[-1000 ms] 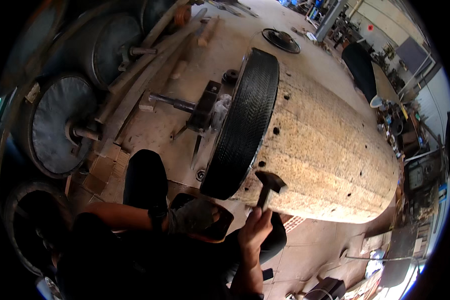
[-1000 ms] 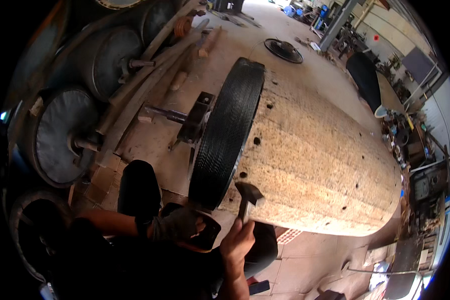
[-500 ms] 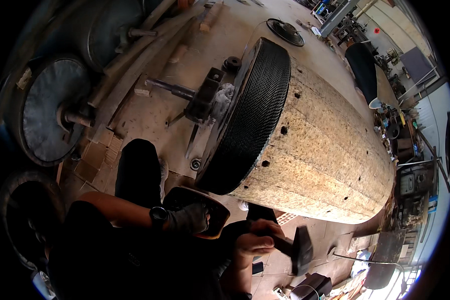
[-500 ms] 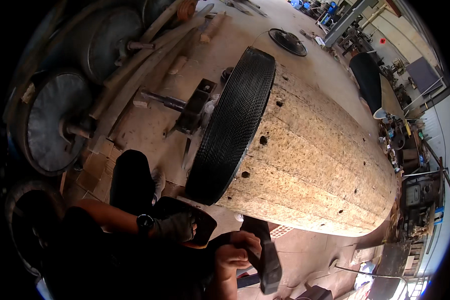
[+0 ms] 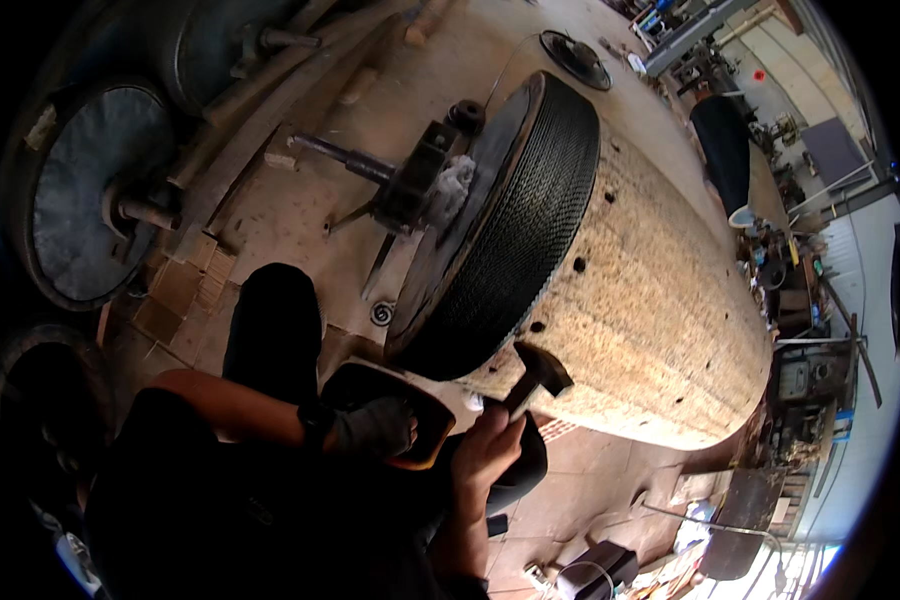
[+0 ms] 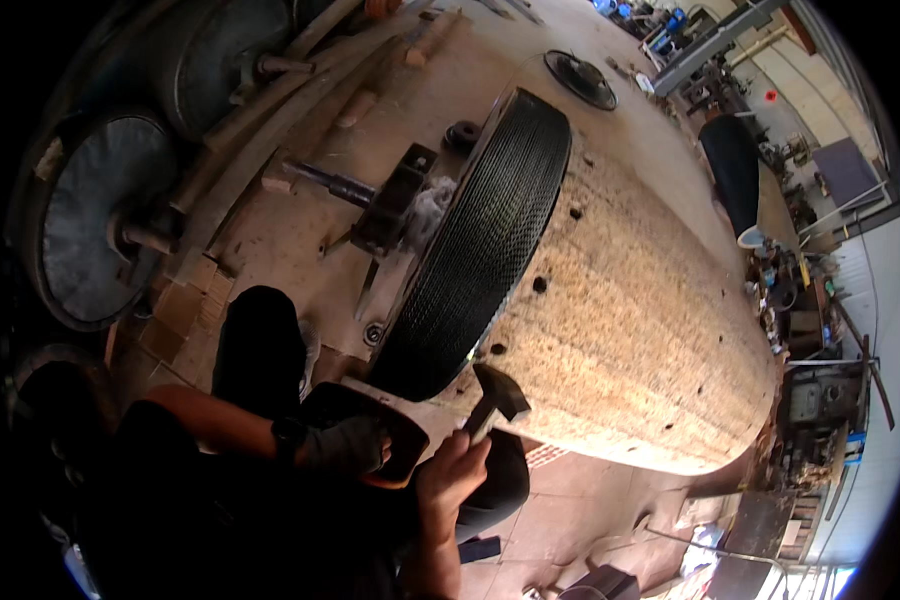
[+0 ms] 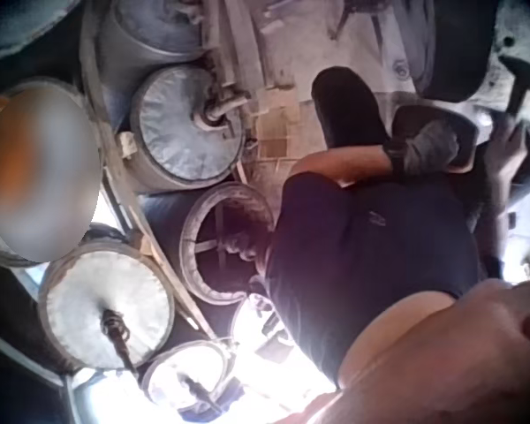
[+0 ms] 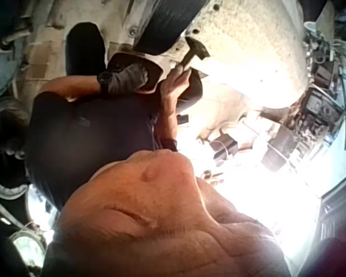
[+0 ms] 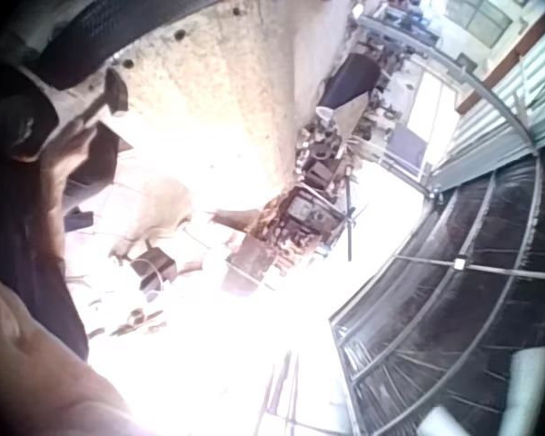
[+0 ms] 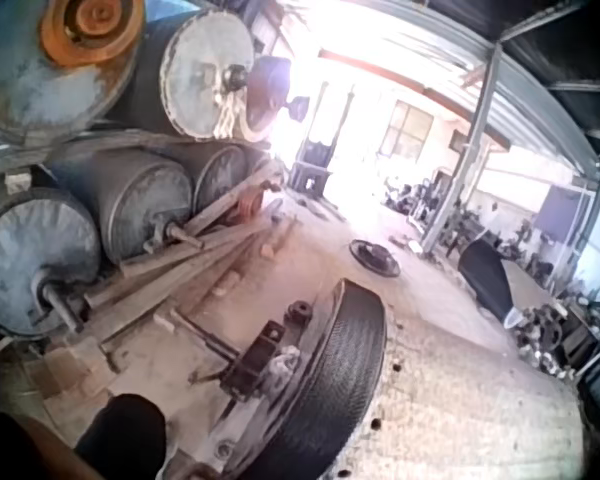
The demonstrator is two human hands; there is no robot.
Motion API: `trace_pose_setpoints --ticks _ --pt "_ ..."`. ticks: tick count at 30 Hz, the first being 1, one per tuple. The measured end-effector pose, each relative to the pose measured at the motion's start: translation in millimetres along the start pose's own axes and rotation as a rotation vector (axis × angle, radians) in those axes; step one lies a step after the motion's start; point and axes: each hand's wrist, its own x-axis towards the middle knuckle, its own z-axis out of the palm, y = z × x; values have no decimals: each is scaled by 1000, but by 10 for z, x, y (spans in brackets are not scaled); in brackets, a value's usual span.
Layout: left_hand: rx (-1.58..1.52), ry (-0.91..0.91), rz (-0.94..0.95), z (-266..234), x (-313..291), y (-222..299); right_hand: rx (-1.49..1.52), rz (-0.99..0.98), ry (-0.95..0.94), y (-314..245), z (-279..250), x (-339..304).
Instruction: The person hammers nails into a wooden boat hull to secure a black mesh material along the edge. They repeatedly position the mesh and strike the nails with a hammer.
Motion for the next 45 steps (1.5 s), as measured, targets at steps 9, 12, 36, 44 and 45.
trace_pose_setpoints --ticks 9,12,36,44,45 --pt "-109 181 31 -334 48 -47 -263 -347 171 75 12 115" --pt "-93 323 -28 -484 127 -99 -4 -117 114 29 -40 -106" --pt "399 927 -137 -2217 1332 -903 -60 -273 304 -14 10 -38" --pt "389 999 -150 -2208 1441 -961 186 -391 257 -195 -149 -74" --pt "509 998 -59 -2263 1402 -980 94 -458 231 -100 -177 -60"
